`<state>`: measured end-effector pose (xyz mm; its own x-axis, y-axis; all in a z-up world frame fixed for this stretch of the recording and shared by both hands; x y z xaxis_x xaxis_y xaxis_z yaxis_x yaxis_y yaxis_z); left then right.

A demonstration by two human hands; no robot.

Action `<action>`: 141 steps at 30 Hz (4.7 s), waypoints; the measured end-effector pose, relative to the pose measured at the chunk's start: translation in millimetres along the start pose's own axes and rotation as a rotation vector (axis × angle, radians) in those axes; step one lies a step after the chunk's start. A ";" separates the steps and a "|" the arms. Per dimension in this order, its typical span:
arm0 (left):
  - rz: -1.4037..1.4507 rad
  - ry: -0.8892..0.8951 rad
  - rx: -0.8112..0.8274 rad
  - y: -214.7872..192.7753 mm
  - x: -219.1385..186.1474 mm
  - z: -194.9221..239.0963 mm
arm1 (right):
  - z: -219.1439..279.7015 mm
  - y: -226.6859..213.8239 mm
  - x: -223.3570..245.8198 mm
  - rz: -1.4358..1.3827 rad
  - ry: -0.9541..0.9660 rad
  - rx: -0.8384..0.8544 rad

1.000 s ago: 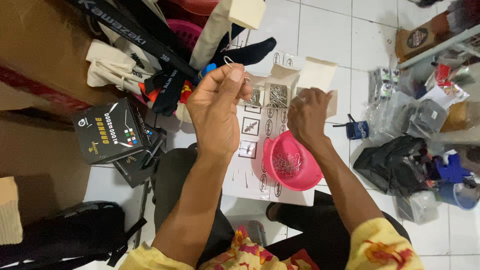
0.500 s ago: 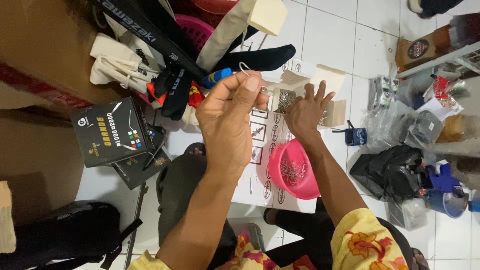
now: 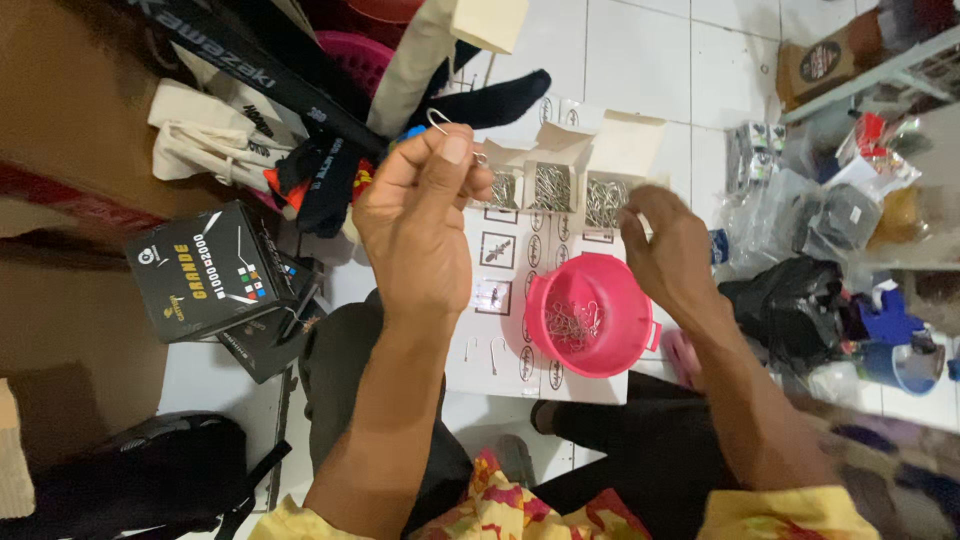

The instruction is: The person sits on the floor and repeatedly picks up small metal hooks from a pink bowl, bends or twists them by hand, and places them into small cardboard boxes. The workspace includes several open boxes and a pink bowl filled with hooks.

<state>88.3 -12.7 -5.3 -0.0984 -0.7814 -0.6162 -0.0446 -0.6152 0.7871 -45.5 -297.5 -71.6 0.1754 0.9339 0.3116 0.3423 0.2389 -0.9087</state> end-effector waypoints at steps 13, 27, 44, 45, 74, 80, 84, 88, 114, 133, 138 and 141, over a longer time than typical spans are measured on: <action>-0.126 -0.027 0.045 11.2 31.6 9.0 | 154.4 180.4 -26.8 0.366 0.190 0.927; -0.170 -0.024 0.023 14.3 28.4 14.4 | 161.8 187.2 -27.6 0.140 0.103 0.750; -0.485 -0.344 0.361 39.1 109.1 68.1 | 64.6 -64.8 33.1 -0.670 0.261 0.509; -0.576 -0.453 0.454 45.3 123.6 82.0 | 58.7 -85.7 38.5 -0.808 0.225 0.406; -0.253 -0.474 0.413 64.4 154.3 112.5 | 60.9 -150.1 75.0 -0.613 0.124 -0.236; -0.202 -0.473 0.425 67.9 146.6 114.1 | 64.4 -144.8 77.5 -0.544 0.066 -0.275; -0.140 -0.440 0.483 77.2 142.2 118.3 | 69.5 -139.6 70.1 -0.651 0.177 -0.254; -0.106 -0.396 0.499 78.2 140.8 114.5 | 71.0 -147.6 72.0 -0.651 0.147 -0.299; -0.263 -0.152 0.333 62.3 88.9 56.7 | 84.0 -134.3 50.3 -0.581 0.164 -0.356; 0.076 0.071 -0.105 -29.6 -37.8 -12.3 | -55.1 141.3 89.4 0.313 -0.215 0.010; 0.160 0.052 -0.107 -30.7 -42.1 -15.4 | -76.9 170.8 78.0 0.546 -0.146 0.086; 0.180 0.043 -0.120 -31.8 -39.0 -17.5 | -79.6 160.7 98.0 0.594 -0.104 0.126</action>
<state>111.0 35.5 -6.7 -0.0513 -0.8820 -0.4684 0.0883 -0.4711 0.8776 100.2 -188.9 -165.0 0.2100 0.9364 -0.2813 0.1007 -0.3069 -0.9464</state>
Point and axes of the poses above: each hand's wrist, its own z-axis away from the middle knuckle, its own y-axis out of the palm, x = y × z, the point moved 9 cm from there along -z, towards the middle knuckle, and after that the axes turned 3 degrees about z, right-handed, at the moved point
